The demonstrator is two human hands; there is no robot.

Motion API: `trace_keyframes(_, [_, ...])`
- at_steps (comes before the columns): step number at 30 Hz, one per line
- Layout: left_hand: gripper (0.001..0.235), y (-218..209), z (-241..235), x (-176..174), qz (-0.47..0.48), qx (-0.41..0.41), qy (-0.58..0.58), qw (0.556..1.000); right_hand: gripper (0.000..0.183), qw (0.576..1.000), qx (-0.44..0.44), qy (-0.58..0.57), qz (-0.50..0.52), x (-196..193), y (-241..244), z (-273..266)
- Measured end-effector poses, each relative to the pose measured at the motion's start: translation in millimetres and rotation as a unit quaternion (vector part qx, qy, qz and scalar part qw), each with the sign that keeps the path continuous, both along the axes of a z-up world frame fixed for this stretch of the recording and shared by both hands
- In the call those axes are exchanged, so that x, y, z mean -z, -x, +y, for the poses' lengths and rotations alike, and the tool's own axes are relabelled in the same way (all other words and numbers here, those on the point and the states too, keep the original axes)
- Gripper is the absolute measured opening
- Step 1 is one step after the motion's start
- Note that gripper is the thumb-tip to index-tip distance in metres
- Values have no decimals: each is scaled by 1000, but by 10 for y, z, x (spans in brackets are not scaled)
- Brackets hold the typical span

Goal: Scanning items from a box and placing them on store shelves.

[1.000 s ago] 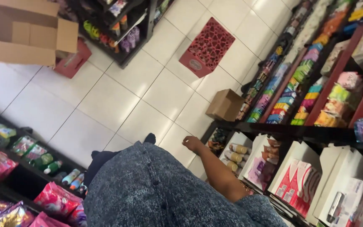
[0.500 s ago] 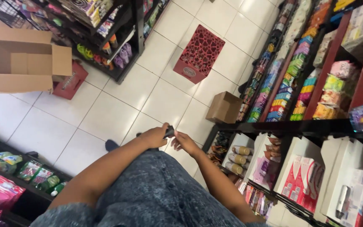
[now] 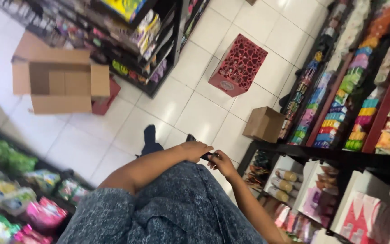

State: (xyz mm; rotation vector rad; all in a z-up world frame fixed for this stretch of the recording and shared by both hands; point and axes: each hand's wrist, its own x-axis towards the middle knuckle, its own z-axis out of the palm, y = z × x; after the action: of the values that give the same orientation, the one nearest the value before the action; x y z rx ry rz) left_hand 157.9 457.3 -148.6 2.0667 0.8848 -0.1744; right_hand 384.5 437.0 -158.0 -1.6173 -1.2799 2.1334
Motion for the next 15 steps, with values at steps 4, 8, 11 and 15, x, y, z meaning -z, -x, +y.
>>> trace_keyframes(4, [59, 792, 122, 439, -121, -140, -14, 983, 34, 985, 14, -70, -160, 549, 235, 184])
trace_keyframes(8, [55, 1910, 121, 839, -123, -282, 168, 937, 49, 906, -114, -177, -367, 985, 22, 221])
trace_keyframes(11, [50, 2768, 32, 1345, 2, -329, 112, 938, 57, 881, -127, -113, -441, 1099, -252, 151])
trace_keyframes(15, [47, 3521, 104, 1783, 288, -165, 149, 932, 53, 878, -3, 1, -479, 759, -413, 6])
